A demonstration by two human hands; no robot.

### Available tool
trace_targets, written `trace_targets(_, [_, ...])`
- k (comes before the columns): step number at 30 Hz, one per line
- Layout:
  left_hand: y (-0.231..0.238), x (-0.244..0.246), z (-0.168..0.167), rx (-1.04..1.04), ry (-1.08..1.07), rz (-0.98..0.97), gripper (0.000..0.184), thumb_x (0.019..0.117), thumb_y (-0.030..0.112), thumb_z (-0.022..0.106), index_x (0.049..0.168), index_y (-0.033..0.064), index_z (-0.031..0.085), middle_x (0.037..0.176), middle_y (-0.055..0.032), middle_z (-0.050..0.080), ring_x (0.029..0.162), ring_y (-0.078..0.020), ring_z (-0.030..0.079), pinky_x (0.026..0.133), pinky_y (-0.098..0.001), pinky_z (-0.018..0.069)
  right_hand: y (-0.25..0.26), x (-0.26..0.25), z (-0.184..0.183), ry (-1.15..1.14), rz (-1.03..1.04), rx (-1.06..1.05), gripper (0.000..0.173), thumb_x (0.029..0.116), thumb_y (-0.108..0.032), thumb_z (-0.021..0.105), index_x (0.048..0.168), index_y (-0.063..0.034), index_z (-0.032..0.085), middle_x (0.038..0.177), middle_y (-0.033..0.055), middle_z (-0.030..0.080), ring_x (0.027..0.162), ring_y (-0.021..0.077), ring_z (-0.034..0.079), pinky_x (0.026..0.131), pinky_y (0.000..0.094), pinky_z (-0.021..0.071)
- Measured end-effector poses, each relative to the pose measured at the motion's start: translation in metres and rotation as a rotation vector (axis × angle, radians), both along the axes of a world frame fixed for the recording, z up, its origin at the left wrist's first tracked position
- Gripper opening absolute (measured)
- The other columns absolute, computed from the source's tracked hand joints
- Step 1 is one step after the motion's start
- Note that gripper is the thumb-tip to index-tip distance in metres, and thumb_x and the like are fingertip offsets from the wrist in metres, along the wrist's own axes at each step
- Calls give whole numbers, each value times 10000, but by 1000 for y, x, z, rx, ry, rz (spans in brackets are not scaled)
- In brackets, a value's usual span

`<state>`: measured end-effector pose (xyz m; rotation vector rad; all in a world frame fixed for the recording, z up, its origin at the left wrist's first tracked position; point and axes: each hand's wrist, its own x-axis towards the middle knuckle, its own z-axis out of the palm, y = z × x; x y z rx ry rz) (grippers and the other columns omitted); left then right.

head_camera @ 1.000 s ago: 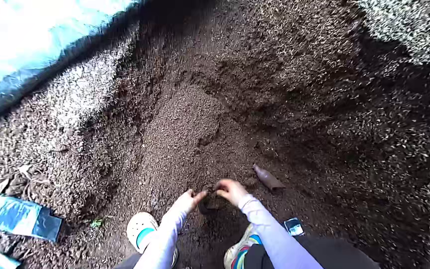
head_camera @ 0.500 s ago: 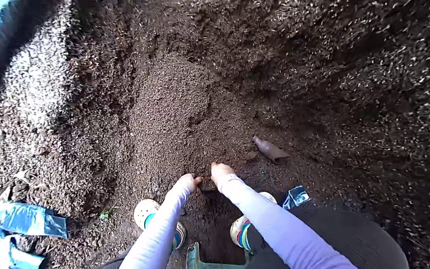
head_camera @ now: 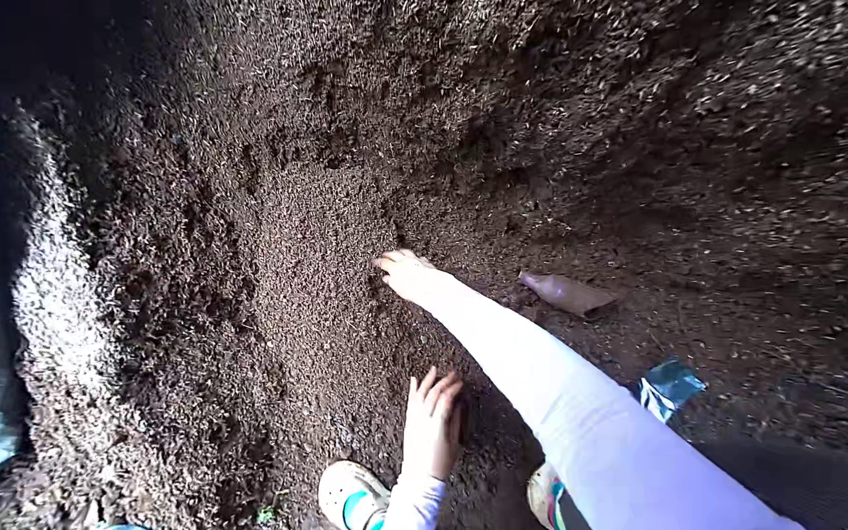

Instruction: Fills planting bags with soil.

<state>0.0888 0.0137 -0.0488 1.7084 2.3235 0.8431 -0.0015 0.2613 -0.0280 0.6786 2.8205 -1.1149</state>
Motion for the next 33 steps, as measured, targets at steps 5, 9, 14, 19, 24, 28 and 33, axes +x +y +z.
trace_targets(5, [-35, -14, 26, 126, -11, 183, 246, 974, 123, 535, 1046, 161, 767, 1193, -11, 762, 1281, -252, 630, 1168, -526, 386, -6, -19, -51, 41, -32, 63, 564, 958, -154, 715, 1486, -260, 547, 1626, 109, 383, 1491, 420, 332, 1066, 637, 448])
trace_targets(9, [-61, -36, 38, 77, -147, 403, 251, 936, 92, 550, 1079, 33, 748, 1139, -88, 759, 1156, -202, 690, 1071, -399, 506, -16, 7, -56, -154, -174, -301, 526, 915, -28, 703, 1413, -156, 593, 1512, 210, 490, 1385, 443, 472, 1087, 629, 442])
trace_targets(14, [-65, -36, 43, -234, -705, 631, 328, 1048, 173, 543, 1314, -9, 606, 1232, -160, 700, 1135, -212, 688, 1023, -414, 534, -34, 64, -4, 1, -408, -1028, 398, 1027, -108, 608, 1409, -64, 504, 1235, 192, 609, 922, 248, 661, 794, 410, 577])
trace_targets(19, [-53, -19, 34, -567, -917, 587, 482, 1122, 407, 387, 1290, 13, 606, 1095, -165, 728, 1012, -291, 724, 953, -510, 551, -87, 109, 53, 46, -434, -999, 490, 1114, -310, 438, 1537, -64, 418, 1458, 181, 542, 1277, 260, 582, 1050, 456, 497])
trace_targets(24, [-43, -7, 34, -733, -932, 518, 681, 1078, 599, 338, 1353, 30, 592, 1184, -199, 708, 1120, -342, 694, 1007, -570, 513, -116, 127, 87, -63, -212, -528, 445, 1113, -297, 452, 1364, 42, 596, 1399, 236, 599, 1344, 288, 550, 1165, 464, 378])
trace_targets(28, [-40, 0, 33, -754, -867, 475, 613, 1109, 522, 295, 1316, 45, 621, 1162, -193, 713, 1120, -356, 681, 987, -599, 497, -120, 110, 75, 62, -214, -14, 423, 1106, -289, 444, 1283, 20, 670, 1347, 198, 652, 1322, 330, 573, 1149, 528, 388])
trace_targets(33, [-41, 4, 24, -620, -871, 514, 484, 1107, 340, 335, 1219, -2, 660, 1145, -240, 684, 1089, -370, 658, 964, -590, 481, -155, 104, 4, 73, 97, 564, 401, 1083, -326, 451, 1163, -26, 705, 1228, 223, 678, 1199, 432, 619, 1040, 621, 437])
